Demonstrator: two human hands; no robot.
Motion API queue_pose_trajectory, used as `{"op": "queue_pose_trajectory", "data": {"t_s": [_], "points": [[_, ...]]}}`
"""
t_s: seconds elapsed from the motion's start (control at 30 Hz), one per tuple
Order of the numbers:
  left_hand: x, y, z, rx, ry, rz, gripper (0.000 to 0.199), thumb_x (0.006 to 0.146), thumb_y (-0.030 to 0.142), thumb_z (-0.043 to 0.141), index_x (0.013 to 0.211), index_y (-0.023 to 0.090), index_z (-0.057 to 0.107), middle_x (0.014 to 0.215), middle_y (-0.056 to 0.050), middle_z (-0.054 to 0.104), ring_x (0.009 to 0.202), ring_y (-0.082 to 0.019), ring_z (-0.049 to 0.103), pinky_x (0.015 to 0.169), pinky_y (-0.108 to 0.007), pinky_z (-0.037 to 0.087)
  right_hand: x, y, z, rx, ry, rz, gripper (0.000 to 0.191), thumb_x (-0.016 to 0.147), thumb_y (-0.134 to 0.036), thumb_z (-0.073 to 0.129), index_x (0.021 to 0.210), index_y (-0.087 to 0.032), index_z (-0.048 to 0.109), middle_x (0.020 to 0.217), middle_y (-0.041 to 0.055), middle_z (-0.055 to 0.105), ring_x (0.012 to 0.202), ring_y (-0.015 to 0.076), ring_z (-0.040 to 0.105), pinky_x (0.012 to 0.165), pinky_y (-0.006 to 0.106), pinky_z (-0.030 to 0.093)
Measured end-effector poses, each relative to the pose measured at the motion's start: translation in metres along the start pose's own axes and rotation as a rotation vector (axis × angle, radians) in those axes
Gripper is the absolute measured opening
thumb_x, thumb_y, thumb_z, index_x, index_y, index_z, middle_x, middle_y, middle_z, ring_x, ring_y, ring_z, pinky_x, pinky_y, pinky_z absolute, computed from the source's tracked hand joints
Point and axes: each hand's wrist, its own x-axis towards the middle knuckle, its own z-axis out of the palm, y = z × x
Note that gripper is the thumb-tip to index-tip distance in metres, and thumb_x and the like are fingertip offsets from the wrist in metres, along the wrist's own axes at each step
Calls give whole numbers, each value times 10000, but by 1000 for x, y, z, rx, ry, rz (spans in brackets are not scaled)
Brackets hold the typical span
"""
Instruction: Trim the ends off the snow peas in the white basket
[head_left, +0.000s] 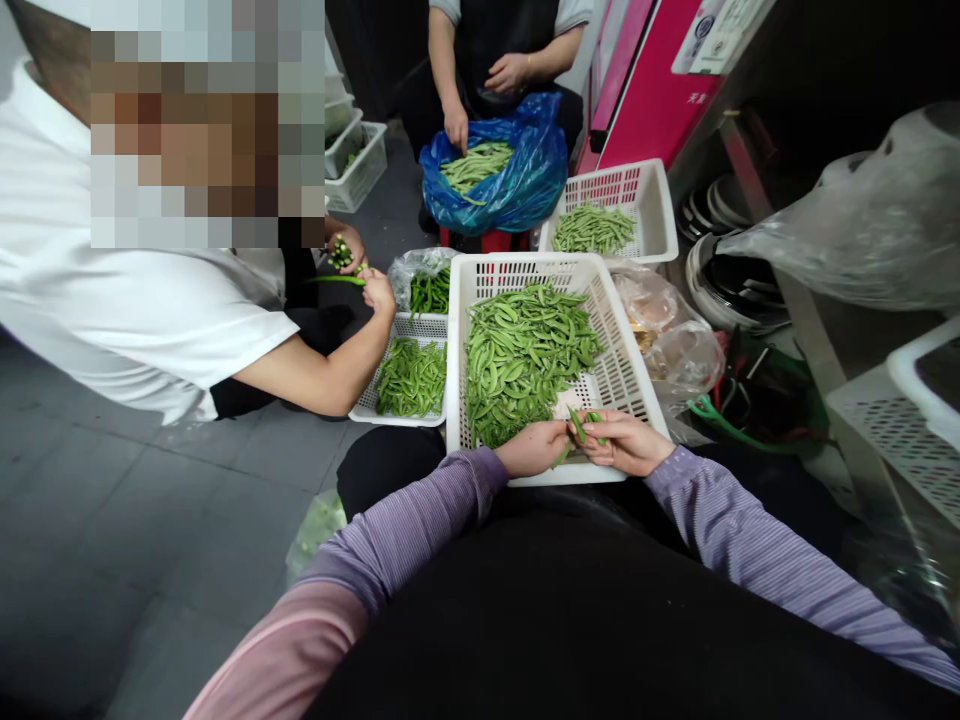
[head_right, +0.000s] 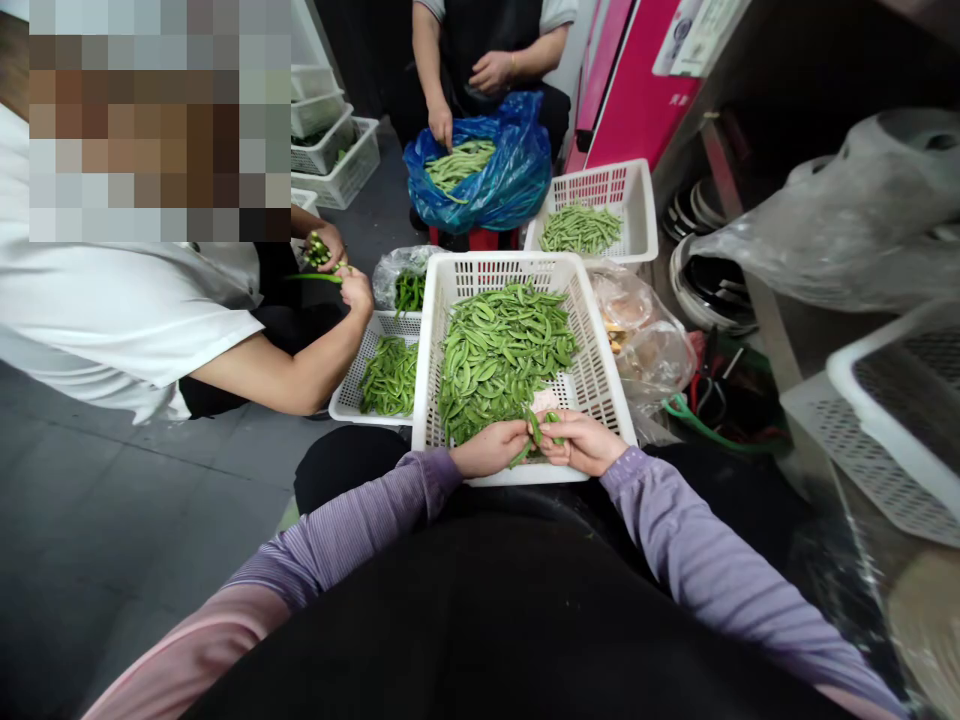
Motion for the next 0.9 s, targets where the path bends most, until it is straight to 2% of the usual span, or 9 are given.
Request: {"op": "queue_pose_trajectory", "data": {"t_s": [0.07, 0.13, 0.2, 0.3, 0.43, 0.57, 0.73, 0.83, 0.9], "points": [[3, 1, -4, -149, 47, -168, 154, 788, 116, 306, 728, 139, 446, 564, 30, 458, 528, -81, 509, 584, -244, 486, 1, 0, -3, 9, 4, -7, 189, 640, -222, 667, 719, -139, 518, 502, -45, 428, 399, 32, 323, 375, 171, 189], [6, 3, -12, -247, 148, -223, 163, 793, 102, 260, 801, 142, 418, 621, 26, 467, 496, -73, 513, 537, -246, 490, 1, -2, -8, 0, 4, 3, 173, 653, -217, 646, 730, -143, 510, 489, -58, 392, 383, 26, 287, 363, 163, 173], [6, 5, -20, -139, 261, -105, 173, 786, 102, 287, 889, 151, 416, 745, 2, 514, 550, -72, 536, 579, -256, 497, 1, -3, -13, -33, -9, 44, 163, 657, -216, 630, 737, -143, 507, 468, -72, 347, 370, 23, 247, 347, 156, 140], [-1, 9, -24, 323, 330, 149, 230, 754, 149, 416, 979, 166, 460, 889, -31, 556, 740, -118, 560, 722, -285, 478, 3, -4, -17, -91, -42, 124, 154, 646, -218, 617, 721, -140, 507, 451, -82, 317, 354, 19, 206, 331, 155, 102], [-9, 13, -21, 830, 187, 249, 227, 819, 263, 392, 946, 168, 554, 906, -56, 586, 816, -156, 561, 708, -262, 450, 5, -5, -19, -157, -93, 186, 150, 618, -232, 605, 686, -142, 506, 449, -82, 329, 340, 16, 184, 324, 164, 82], [-11, 14, -19, 1031, -25, 282, 265, 842, 262, 353, 858, 158, 596, 881, -57, 606, 753, -144, 570, 606, -223, 419, 4, -6, -18, -388, -92, 232, 241, 651, -369, 589, 702, -139, 539, 434, -89, 313, 340, 24, 170, 336, 181, 89], [-13, 11, -18, 821, -190, 299, 174, 768, 216, 461, 753, 160, 625, 772, -29, 624, 674, -114, 546, 594, -195, 386, -2, -7, -2, -1026, -82, 112, 257, 617, -373, 657, 715, -140, 609, 552, -33, 496, 495, 71, 386, 488, 214, 300], [-12, 10, -17, 451, -115, 183, 143, 726, 178, 491, 637, 151, 600, 604, 11, 563, 579, -77, 477, 560, -173, 354, -5, -3, 10, -1119, 2, -81, 231, 641, -386, 632, 644, -158, 595, 598, -12, 532, 597, 118, 451, 593, 256, 345], [-10, 9, -15, 100, 3, 55, 158, 726, 161, 471, 605, 135, 568, 500, 41, 470, 484, -53, 399, 500, -167, 317, -4, 3, 14, -1032, 164, -268, 239, 664, -406, 610, 642, -170, 580, 637, 4, 552, 641, 141, 473, 634, 277, 359]]}}
